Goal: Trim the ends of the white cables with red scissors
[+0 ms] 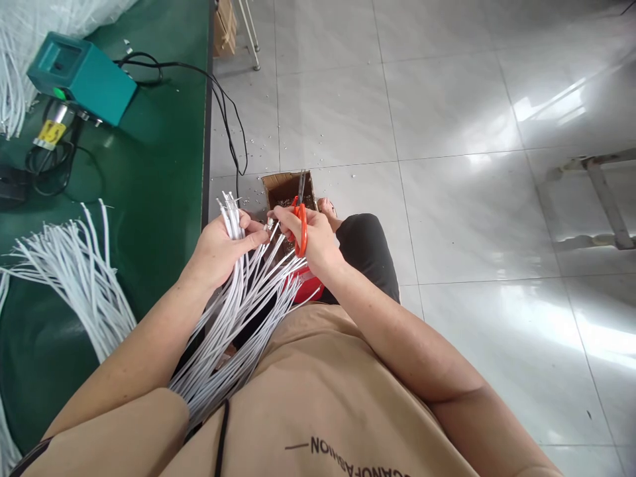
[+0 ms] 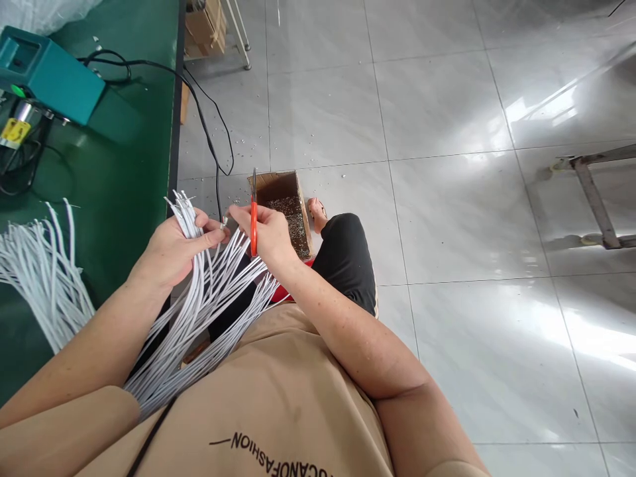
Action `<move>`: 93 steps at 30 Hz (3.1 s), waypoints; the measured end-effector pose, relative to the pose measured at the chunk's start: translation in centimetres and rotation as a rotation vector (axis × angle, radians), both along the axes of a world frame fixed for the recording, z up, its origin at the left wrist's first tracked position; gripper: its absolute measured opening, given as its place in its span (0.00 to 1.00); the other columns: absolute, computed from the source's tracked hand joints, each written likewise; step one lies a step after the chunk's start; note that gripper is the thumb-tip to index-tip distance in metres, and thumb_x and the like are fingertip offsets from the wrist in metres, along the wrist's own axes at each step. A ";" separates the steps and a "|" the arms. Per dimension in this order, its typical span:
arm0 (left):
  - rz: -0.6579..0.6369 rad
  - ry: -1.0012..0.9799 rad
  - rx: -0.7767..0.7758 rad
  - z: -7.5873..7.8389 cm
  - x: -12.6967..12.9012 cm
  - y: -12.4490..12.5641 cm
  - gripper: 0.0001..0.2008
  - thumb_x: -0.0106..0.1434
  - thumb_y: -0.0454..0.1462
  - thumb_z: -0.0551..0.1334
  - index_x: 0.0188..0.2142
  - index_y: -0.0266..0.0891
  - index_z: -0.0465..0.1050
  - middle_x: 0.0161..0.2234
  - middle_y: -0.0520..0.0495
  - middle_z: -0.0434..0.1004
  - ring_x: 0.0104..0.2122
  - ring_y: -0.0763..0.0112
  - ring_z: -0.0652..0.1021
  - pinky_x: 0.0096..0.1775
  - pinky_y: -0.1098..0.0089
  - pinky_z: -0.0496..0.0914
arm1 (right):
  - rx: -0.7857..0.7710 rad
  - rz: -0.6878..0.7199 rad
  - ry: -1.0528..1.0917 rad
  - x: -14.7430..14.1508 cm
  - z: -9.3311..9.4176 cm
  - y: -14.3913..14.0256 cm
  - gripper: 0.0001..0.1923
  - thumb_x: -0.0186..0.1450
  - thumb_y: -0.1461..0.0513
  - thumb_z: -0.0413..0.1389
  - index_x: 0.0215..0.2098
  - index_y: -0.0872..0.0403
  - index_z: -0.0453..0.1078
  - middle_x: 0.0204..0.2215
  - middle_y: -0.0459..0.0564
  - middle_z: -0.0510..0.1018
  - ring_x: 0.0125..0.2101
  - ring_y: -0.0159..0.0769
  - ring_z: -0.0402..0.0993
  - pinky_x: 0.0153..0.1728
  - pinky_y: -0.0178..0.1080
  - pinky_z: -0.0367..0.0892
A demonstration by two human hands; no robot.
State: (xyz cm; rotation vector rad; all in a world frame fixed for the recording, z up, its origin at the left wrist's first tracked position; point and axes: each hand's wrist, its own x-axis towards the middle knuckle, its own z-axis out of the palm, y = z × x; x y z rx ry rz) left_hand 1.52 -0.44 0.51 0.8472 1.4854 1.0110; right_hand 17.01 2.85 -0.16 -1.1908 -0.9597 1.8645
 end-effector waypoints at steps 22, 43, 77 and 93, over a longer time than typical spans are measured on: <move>-0.117 -0.209 -0.104 0.6 -0.7 0.1 0.19 0.49 0.27 0.68 0.40 0.39 0.69 0.46 0.44 0.77 0.47 0.61 0.78 0.44 0.59 0.77 | 0.121 -0.121 -0.161 -0.1 -1.8 -0.7 0.14 0.60 0.52 0.60 0.30 0.55 0.72 0.27 0.45 0.74 0.30 0.30 0.69 0.35 0.35 0.66; -0.012 0.056 -0.096 -0.6 -1.1 0.2 0.22 0.42 0.36 0.76 0.33 0.37 0.69 0.29 0.54 0.74 0.29 0.72 0.76 0.37 0.68 0.71 | 0.184 0.171 -0.328 0.0 -2.4 -0.8 0.21 0.60 0.46 0.55 0.23 0.54 0.66 0.18 0.39 0.61 0.22 0.26 0.55 0.26 0.32 0.55; -0.104 0.402 0.028 -0.8 -1.2 -0.2 0.15 0.49 0.38 0.70 0.29 0.41 0.63 0.32 0.51 0.79 0.31 0.67 0.78 0.40 0.64 0.70 | 0.301 0.170 -0.381 0.9 -1.0 0.5 0.08 0.58 0.60 0.57 0.31 0.56 0.75 0.25 0.44 0.75 0.26 0.28 0.66 0.30 0.34 0.60; -0.120 0.150 0.060 -0.3 -0.2 -0.3 0.16 0.54 0.33 0.67 0.26 0.41 0.56 0.28 0.53 0.75 0.29 0.72 0.76 0.37 0.68 0.69 | -0.190 -0.088 0.156 -1.4 -2.5 -1.1 0.17 0.54 0.58 0.63 0.17 0.53 0.60 0.17 0.41 0.62 0.22 0.27 0.58 0.25 0.33 0.57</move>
